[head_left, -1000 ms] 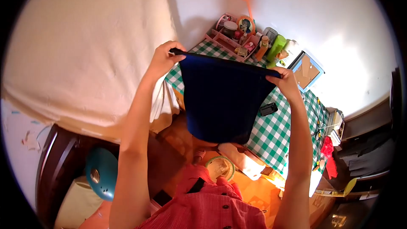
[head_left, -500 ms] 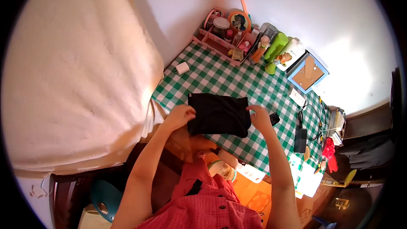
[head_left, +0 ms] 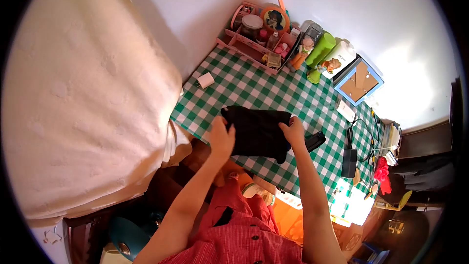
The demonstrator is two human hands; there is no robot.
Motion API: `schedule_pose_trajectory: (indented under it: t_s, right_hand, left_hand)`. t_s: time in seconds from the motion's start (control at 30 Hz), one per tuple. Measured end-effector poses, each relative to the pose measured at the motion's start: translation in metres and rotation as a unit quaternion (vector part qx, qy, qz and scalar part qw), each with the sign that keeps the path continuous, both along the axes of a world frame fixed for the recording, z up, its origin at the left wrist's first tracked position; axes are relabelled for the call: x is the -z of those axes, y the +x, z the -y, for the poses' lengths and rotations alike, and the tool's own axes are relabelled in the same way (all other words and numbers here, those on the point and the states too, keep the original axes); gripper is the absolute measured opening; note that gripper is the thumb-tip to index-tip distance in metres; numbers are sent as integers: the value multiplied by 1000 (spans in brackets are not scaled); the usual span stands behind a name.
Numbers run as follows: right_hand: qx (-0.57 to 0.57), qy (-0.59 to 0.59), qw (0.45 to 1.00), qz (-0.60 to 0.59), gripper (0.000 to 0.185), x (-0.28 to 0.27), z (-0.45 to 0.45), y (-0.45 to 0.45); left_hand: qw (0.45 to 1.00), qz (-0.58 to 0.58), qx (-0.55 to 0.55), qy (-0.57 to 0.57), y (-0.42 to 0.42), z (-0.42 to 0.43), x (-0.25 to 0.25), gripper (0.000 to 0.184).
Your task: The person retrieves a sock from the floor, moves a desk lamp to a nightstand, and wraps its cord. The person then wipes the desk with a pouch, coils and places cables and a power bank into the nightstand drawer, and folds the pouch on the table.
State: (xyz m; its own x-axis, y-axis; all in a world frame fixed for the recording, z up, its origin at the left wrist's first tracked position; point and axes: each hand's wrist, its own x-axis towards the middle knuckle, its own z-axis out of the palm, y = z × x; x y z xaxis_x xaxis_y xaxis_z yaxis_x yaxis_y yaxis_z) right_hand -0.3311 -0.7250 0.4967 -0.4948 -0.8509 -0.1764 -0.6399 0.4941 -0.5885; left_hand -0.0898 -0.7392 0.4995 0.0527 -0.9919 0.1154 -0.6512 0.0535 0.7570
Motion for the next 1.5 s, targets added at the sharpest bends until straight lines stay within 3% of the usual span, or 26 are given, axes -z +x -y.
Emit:
schedule_pose_trajectory:
  t_s: [0.03, 0.07, 0.13, 0.17, 0.2, 0.27, 0.3, 0.33, 0.4, 0.43, 0.53, 0.6, 0.67, 0.7, 0.8, 0.87, 0.93, 1.07, 1.3, 1.5]
  right_hand:
    - [-8, -50, 999, 21, 41, -13, 3, 8]
    - [-16, -100, 994, 41, 39, -26, 4, 18]
    - [-76, -63, 958, 270, 33, -73, 1, 51]
    - [-109, -25, 900, 422, 25, -91, -2, 61]
    - [-111, -24, 899, 422, 25, -82, -2, 59]
    - [-88, -168, 927, 323, 18, -56, 1, 48]
    - [-54, -166, 958, 228, 21, -51, 1, 45]
    - [-59, -168, 957, 229, 21, -45, 0, 50]
    - [-219, -259, 940, -47, 28, -30, -8, 66]
    - [-287, -243, 925, -63, 41, -20, -11, 79]
    - [-303, -153, 930, -140, 50, -13, -18, 116]
    - [-296, -142, 933, -146, 52, 1, -12, 118]
    - [-283, -126, 939, -150, 54, 13, -9, 116]
    - [-292, -131, 934, -160, 53, 16, -5, 110]
    - [-288, -129, 934, -168, 52, 21, 13, 91]
    - [-197, -148, 949, -196, 52, 28, 33, 82]
    - [-177, -170, 947, -205, 52, 27, 52, 84]
    - [-228, -169, 937, -205, 51, 29, 96, 102]
    - [-335, -231, 897, -175, 51, 35, 192, 141]
    - [-341, -249, 884, -203, 53, 46, 268, 165]
  left_hand:
    - [998, -41, 19, -40, -12, -6, -10, 29]
    - [995, -57, 82, 4, -21, -15, -21, 29]
    - [965, -207, 126, 103, -32, -26, -34, 29]
    - [965, -206, 124, 104, -29, -23, -29, 29]
    - [976, -183, 88, 71, -20, -19, -21, 29]
    - [990, -137, 21, -3, 4, -4, 0, 29]
    - [992, -114, -11, -43, 20, 6, 8, 28]
    - [992, -114, -26, -49, 32, 16, 3, 28]
    - [991, -112, -45, -54, 49, 43, 0, 28]
    - [991, -98, -37, -80, 55, 60, 5, 30]
    - [988, -51, -29, -143, 54, 109, 10, 37]
    - [983, -20, -27, -181, 48, 133, 16, 40]
    - [966, 84, -51, -239, 43, 149, 29, 46]
    - [978, 109, -34, -174, 44, 149, 32, 51]
    - [990, 107, 17, -88, 58, 151, 37, 54]
    - [985, 90, -18, -147, 66, 131, 40, 55]
    - [985, 42, -79, -144, 71, 89, 28, 50]
    - [984, 5, -119, -131, 75, 40, 40, 48]
    - [977, 43, -156, -135, 68, 33, 62, 47]
    - [975, 48, -156, -150, 70, 35, 67, 47]
